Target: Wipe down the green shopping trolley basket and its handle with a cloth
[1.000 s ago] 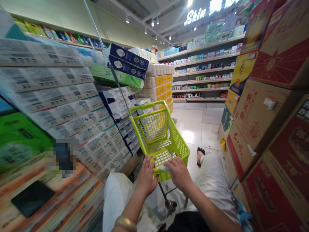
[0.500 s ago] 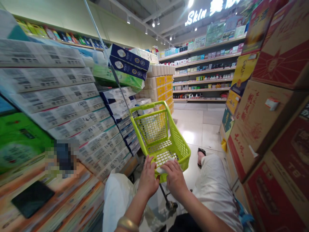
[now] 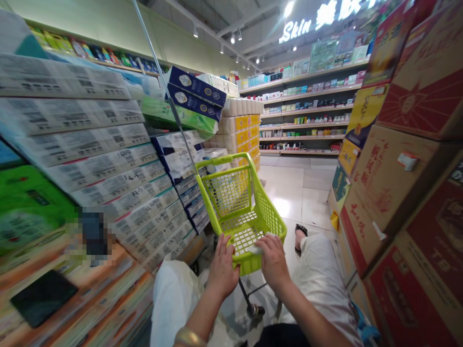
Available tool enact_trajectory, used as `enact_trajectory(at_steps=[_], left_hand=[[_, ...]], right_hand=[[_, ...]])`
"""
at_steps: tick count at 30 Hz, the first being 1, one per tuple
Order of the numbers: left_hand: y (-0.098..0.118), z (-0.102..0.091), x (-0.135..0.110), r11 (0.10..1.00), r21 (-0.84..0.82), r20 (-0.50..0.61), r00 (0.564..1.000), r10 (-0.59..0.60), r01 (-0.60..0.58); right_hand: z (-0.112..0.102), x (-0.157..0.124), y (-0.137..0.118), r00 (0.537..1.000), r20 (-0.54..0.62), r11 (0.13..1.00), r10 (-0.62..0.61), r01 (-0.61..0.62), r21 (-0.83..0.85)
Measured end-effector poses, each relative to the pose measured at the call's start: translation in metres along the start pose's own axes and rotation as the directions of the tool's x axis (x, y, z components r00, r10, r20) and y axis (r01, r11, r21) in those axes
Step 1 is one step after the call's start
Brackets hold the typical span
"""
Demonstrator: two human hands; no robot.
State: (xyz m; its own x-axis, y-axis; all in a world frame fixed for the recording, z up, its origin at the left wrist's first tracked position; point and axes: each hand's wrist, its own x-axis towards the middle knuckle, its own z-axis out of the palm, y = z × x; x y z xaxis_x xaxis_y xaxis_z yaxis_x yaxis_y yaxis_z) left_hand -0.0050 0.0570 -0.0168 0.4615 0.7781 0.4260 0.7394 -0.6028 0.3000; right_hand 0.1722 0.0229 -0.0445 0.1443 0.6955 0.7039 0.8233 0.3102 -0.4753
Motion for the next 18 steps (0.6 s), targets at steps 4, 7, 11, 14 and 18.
enact_trajectory(at_steps=[4,7,11,14,18], left_hand=[[-0.006,0.002,-0.001,1.0,0.004,0.009,1.0,0.011,-0.011],[-0.01,0.0,-0.002,1.0,0.016,0.025,1.0,-0.003,0.002],[-0.01,-0.002,-0.002,1.0,0.015,0.013,1.0,0.0,-0.001],[-0.007,-0.001,-0.001,1.0,0.0,0.009,1.0,-0.01,0.01],[-0.003,0.001,0.001,0.999,-0.01,0.011,0.999,-0.032,0.032]], right_hand=[[0.028,-0.011,-0.045,0.994,0.052,0.995,-0.093,0.091,0.034],[0.026,-0.01,-0.046,0.981,0.098,0.985,-0.169,0.166,0.038],[-0.001,0.0,-0.003,0.99,0.067,0.992,-0.12,0.122,-0.017],[-0.015,0.005,0.028,0.999,-0.015,0.998,-0.035,0.034,-0.056],[-0.004,0.002,0.015,0.999,-0.039,0.999,0.007,-0.009,-0.038]])
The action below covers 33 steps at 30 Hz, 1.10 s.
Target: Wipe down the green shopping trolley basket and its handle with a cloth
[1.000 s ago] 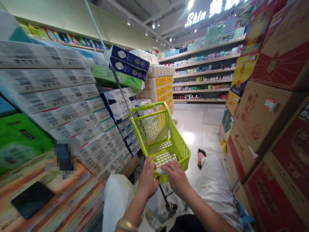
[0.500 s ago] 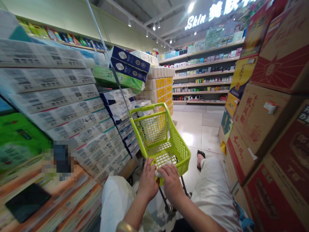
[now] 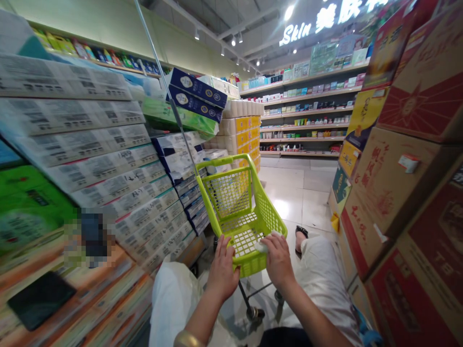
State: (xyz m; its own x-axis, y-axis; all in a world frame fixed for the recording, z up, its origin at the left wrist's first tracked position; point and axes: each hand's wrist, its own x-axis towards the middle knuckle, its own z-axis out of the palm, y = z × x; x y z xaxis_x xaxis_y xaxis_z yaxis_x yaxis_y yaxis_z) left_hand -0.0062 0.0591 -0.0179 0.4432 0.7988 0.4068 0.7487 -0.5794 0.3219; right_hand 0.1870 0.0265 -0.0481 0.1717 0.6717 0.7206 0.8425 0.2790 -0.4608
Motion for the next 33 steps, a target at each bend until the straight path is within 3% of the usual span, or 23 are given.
enact_trajectory(at_steps=[4,6,9,13,16,19,23,25,28,33], left_hand=[[0.0,0.0,0.0,1.0,-0.001,-0.008,1.0,0.023,-0.023],[-0.002,-0.001,0.0,1.0,0.008,0.006,1.0,0.022,-0.022],[-0.003,-0.004,-0.001,1.0,0.021,0.035,0.999,0.009,-0.009],[0.0,-0.005,-0.001,1.0,0.013,0.035,0.999,0.002,-0.002],[0.002,-0.003,-0.001,1.0,0.004,0.017,1.0,0.003,-0.003],[0.002,-0.001,0.0,1.0,0.004,0.002,1.0,0.009,-0.009],[0.001,-0.002,-0.001,1.0,0.011,0.039,0.999,0.01,-0.011],[0.0,-0.004,-0.001,1.0,0.022,0.066,0.998,-0.006,0.004],[0.001,-0.007,-0.001,0.999,0.035,0.085,0.996,-0.025,0.022],[0.002,-0.005,0.0,0.999,0.041,0.073,0.997,-0.032,0.029]], right_hand=[[0.02,-0.009,-0.048,0.989,0.092,0.992,-0.116,0.11,0.065],[0.022,-0.01,-0.059,0.975,0.13,0.982,-0.179,0.17,0.082],[0.011,-0.006,-0.043,0.967,0.151,0.977,-0.207,0.197,0.075],[-0.01,0.001,0.006,0.993,0.056,0.994,-0.107,0.108,-0.005],[-0.013,0.002,0.018,0.999,0.01,0.998,-0.043,0.044,-0.033],[0.001,-0.003,-0.007,1.0,0.015,1.0,-0.018,0.018,0.001],[0.023,-0.013,-0.056,0.986,0.092,0.987,-0.14,0.131,0.091],[0.025,-0.014,-0.063,0.973,0.116,0.977,-0.198,0.187,0.106],[0.014,-0.009,-0.044,0.966,0.143,0.976,-0.213,0.203,0.082],[-0.011,0.004,0.013,0.999,0.034,0.998,-0.041,0.042,-0.04]])
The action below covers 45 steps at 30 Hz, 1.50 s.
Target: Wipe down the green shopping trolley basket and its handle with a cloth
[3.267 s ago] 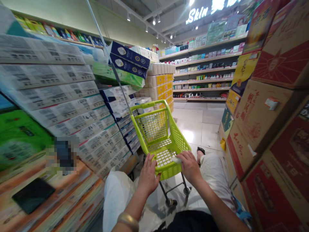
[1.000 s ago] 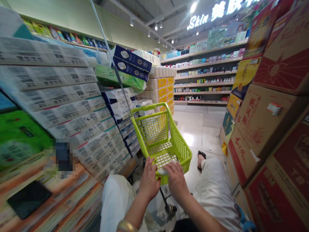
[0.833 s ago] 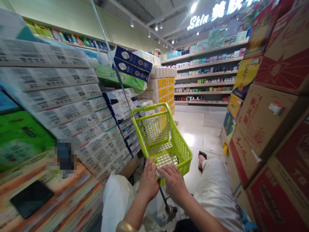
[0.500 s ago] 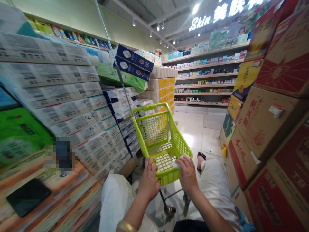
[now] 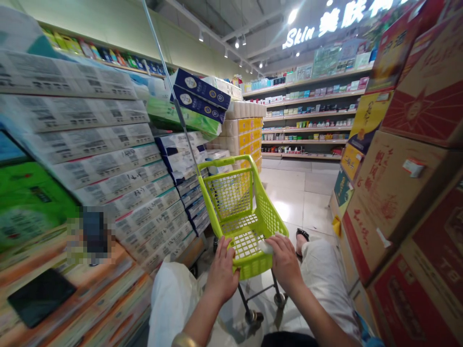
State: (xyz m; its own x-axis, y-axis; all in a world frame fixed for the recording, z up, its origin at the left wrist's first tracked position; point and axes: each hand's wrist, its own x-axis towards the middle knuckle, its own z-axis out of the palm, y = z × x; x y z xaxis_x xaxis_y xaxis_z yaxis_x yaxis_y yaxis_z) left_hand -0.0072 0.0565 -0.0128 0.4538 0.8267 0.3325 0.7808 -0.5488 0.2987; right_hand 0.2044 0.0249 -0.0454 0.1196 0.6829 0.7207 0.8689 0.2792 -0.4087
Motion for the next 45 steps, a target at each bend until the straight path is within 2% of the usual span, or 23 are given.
enact_trajectory(at_steps=[2,4,9,11,13,15,18,20,22,24,28,30,33,37,39,42,45], left_hand=[[0.001,0.002,0.001,1.0,0.005,0.005,1.0,-0.006,0.006],[0.001,0.004,0.001,1.0,0.011,0.012,1.0,-0.013,0.013],[-0.001,0.002,0.001,1.0,0.019,0.053,0.998,-0.024,0.023],[-0.002,-0.001,0.0,0.999,0.024,0.074,0.997,-0.034,0.032],[-0.002,-0.003,-0.001,0.999,0.028,0.078,0.996,-0.043,0.041],[-0.001,-0.005,-0.002,0.999,0.029,0.072,0.996,-0.048,0.046],[0.001,-0.005,-0.002,0.998,0.022,0.066,0.996,-0.055,0.054],[0.002,-0.004,-0.001,0.998,0.019,0.06,0.996,-0.058,0.057],[0.004,-0.004,-0.001,0.998,0.023,0.058,0.996,-0.062,0.06],[0.005,-0.003,0.0,0.997,0.031,0.068,0.995,-0.07,0.068],[0.005,-0.003,0.001,0.996,0.037,0.096,0.991,-0.088,0.084],[0.003,-0.003,0.001,0.996,0.038,0.1,0.991,-0.087,0.083],[-0.001,-0.003,-0.001,0.996,0.041,0.092,0.992,-0.084,0.081],[-0.002,-0.001,-0.003,0.996,0.034,0.072,0.993,-0.088,0.086],[0.0,-0.001,-0.002,0.996,0.027,0.069,0.994,-0.088,0.086],[0.003,-0.001,-0.001,0.996,0.014,0.067,0.994,-0.084,0.084],[0.004,-0.002,0.001,0.997,0.01,0.076,0.994,-0.082,0.081]], right_hand=[[0.001,0.0,0.005,0.998,-0.041,0.999,0.051,-0.051,-0.016],[0.009,-0.002,-0.008,0.997,-0.056,0.998,0.055,-0.056,-0.003],[0.036,-0.015,-0.069,0.992,0.051,0.988,-0.114,0.107,0.113],[0.037,-0.015,-0.077,0.983,0.08,0.978,-0.167,0.155,0.137],[0.03,-0.012,-0.067,0.977,0.106,0.978,-0.183,0.17,0.124],[0.018,-0.008,-0.043,0.984,0.103,0.988,-0.144,0.137,0.073],[0.002,-0.001,-0.003,0.999,0.025,0.999,-0.03,0.03,-0.014],[-0.002,0.001,0.011,1.0,-0.018,0.999,0.016,-0.017,-0.04],[0.003,-0.001,0.007,0.999,-0.039,0.999,0.032,-0.034,-0.036],[0.014,-0.006,-0.012,0.999,-0.031,1.0,0.014,-0.014,-0.008],[0.038,-0.015,-0.065,0.99,0.037,0.988,-0.134,0.131,0.079],[0.04,-0.016,-0.076,0.981,0.063,0.978,-0.186,0.179,0.107],[0.031,-0.012,-0.059,0.983,0.079,0.982,-0.168,0.16,0.102],[0.009,-0.004,-0.004,0.998,0.01,0.998,-0.06,0.06,0.01],[0.005,-0.002,0.012,0.999,-0.04,0.999,-0.015,0.014,-0.031],[0.012,-0.003,0.001,0.998,-0.056,0.999,0.011,-0.013,-0.033],[0.032,-0.01,-0.042,0.998,0.005,0.998,-0.061,0.061,0.033]])
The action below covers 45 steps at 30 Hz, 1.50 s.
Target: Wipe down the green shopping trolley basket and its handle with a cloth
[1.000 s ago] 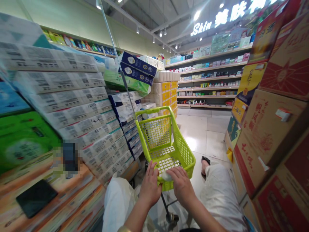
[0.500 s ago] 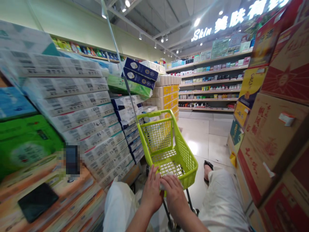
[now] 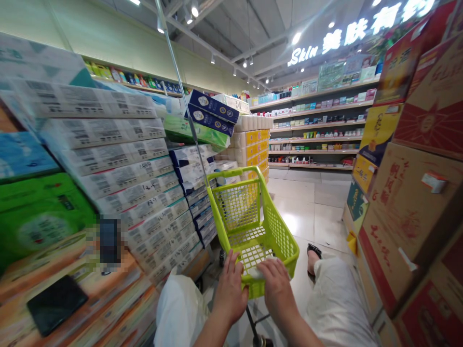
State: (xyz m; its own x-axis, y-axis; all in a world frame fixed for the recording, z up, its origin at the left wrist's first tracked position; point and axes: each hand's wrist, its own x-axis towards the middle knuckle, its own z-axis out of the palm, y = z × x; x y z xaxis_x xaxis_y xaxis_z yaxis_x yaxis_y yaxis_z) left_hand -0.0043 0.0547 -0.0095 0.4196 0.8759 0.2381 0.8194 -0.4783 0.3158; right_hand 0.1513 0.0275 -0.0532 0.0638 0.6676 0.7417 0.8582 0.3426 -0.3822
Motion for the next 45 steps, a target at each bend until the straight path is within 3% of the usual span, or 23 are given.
enact_trajectory(at_steps=[3,5,8,12,14,18,23,26,30,32,35,40,42,45], left_hand=[[-0.001,-0.002,0.0,1.0,0.008,0.021,1.0,-0.001,0.001],[-0.002,-0.003,-0.001,1.0,0.013,0.028,1.0,-0.004,0.004],[-0.002,-0.005,-0.002,1.0,0.016,0.023,1.0,-0.003,0.003],[0.0,-0.005,-0.002,1.0,0.015,0.004,1.0,0.004,-0.004],[0.001,-0.004,-0.002,1.0,0.008,-0.008,1.0,0.008,-0.008],[0.002,-0.003,-0.001,1.0,-0.015,-0.024,1.0,0.013,-0.013],[-0.003,-0.004,0.002,1.0,-0.006,-0.005,1.0,0.008,-0.008],[-0.008,-0.008,0.004,1.0,0.007,0.019,1.0,-0.009,0.009],[-0.014,-0.012,0.009,1.0,0.008,0.022,1.0,-0.013,0.013],[-0.016,-0.011,0.011,1.0,0.009,0.017,1.0,-0.013,0.013],[-0.016,-0.009,0.014,1.0,0.016,0.011,1.0,-0.022,0.022],[-0.012,-0.009,0.014,0.999,0.017,0.045,0.999,-0.031,0.03],[-0.012,-0.011,0.013,0.999,0.021,0.06,0.998,-0.036,0.035],[-0.012,-0.011,0.012,0.999,0.019,0.048,0.998,-0.033,0.033]], right_hand=[[0.014,-0.002,-0.035,0.997,0.017,0.995,-0.076,0.075,0.061],[0.012,-0.001,-0.037,0.994,0.048,0.992,-0.096,0.091,0.087],[-0.005,0.001,-0.008,0.994,0.078,0.996,-0.075,0.07,0.062],[-0.03,0.005,0.045,1.0,0.013,0.999,-0.005,0.005,-0.045],[-0.034,0.006,0.056,0.999,-0.012,0.996,0.038,-0.039,-0.08],[-0.021,0.005,0.029,0.997,-0.018,0.996,0.075,-0.075,-0.051],[0.001,0.002,-0.022,0.992,0.086,0.995,-0.091,0.087,0.049],[-0.005,0.005,-0.01,0.988,0.116,0.995,-0.101,0.097,0.036],[-0.024,0.012,0.035,0.998,0.061,0.999,0.02,-0.018,-0.041],[-0.025,0.014,0.045,0.997,0.035,0.996,0.062,-0.06,-0.062],[-0.011,0.014,0.026,0.998,0.02,0.997,0.066,-0.065,-0.045],[0.021,0.012,-0.032,0.994,0.081,0.996,-0.079,0.075,0.058],[0.018,0.013,-0.033,0.988,0.121,0.994,-0.093,0.085,0.07],[-0.001,0.016,-0.001,0.988,0.146,0.999,-0.051,0.048,0.023]])
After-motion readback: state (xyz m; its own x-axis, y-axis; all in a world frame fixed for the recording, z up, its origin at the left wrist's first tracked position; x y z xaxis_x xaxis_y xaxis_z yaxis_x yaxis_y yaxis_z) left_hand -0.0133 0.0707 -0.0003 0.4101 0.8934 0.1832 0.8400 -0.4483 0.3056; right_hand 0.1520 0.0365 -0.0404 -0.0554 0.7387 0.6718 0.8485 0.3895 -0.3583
